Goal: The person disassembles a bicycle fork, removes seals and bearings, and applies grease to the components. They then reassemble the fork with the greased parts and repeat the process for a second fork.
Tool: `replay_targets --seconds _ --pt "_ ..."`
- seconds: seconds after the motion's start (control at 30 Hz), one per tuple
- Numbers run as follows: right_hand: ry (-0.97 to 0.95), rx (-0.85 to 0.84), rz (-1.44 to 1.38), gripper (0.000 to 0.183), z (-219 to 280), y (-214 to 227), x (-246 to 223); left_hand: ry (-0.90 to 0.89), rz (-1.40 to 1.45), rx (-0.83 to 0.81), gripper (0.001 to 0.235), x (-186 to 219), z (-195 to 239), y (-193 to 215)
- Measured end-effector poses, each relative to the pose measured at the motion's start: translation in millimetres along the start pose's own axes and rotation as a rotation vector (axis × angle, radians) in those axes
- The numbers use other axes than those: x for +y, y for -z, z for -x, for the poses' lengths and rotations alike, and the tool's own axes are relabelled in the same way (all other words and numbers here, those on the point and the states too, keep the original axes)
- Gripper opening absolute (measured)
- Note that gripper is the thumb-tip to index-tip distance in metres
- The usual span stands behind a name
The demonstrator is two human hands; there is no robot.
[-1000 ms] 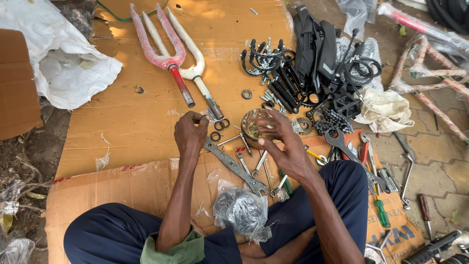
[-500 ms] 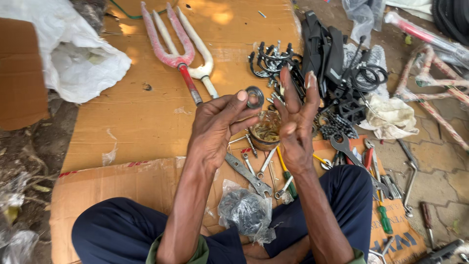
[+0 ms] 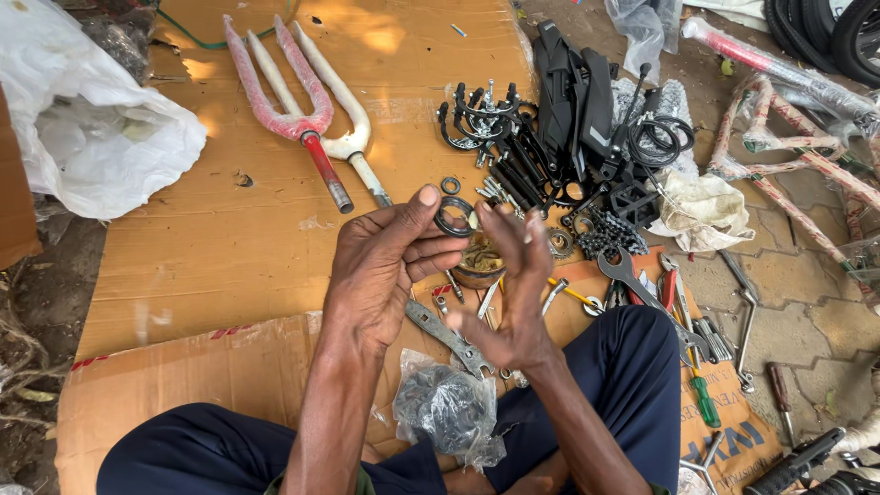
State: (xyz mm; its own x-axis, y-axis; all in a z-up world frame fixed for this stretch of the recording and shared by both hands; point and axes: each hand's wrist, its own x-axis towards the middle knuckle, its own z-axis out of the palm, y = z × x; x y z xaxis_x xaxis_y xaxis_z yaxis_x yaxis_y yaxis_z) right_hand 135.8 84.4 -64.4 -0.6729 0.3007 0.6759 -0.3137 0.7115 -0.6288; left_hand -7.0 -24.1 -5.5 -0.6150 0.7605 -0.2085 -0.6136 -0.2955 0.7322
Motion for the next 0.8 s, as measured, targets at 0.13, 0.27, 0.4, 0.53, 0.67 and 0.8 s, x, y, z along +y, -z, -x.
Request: replay_targets --seconds 0.13,0.27,0.4,0.53,0.67,0.8 --pt "-0.060 0.037 0.309 0.081 -15.7 7.1 6.7 -0.022 0.049 -0.026 0.031 -3.3 -1.7 -0.9" --pt "0.051 -0.036 0.236 0.091 -26.3 5.7 10.2 -0.013 0.036 -0.001 0.030 -4.0 0.8 -5.4" --pt "-0.010 -0.067 0.098 0.081 -13.0 6.9 7.7 -0.018 0.032 0.015 0.029 -3.3 2.1 -3.8" --pt "0.047 -0.036 0.023 0.070 -12.2 18.5 5.7 -0.005 0.051 0.014 0.029 0.0 1.7 -4.6" --pt "-0.068 0.045 0.230 0.066 -25.0 21.2 6.4 -0.019 0.098 0.010 0.029 -1.9 3.9 -7.0" --pt "0.102 0.035 0.721 0.067 -41.3 13.7 11.9 -0.002 0.162 0.064 0.028 -3.7 7.0 -12.1"
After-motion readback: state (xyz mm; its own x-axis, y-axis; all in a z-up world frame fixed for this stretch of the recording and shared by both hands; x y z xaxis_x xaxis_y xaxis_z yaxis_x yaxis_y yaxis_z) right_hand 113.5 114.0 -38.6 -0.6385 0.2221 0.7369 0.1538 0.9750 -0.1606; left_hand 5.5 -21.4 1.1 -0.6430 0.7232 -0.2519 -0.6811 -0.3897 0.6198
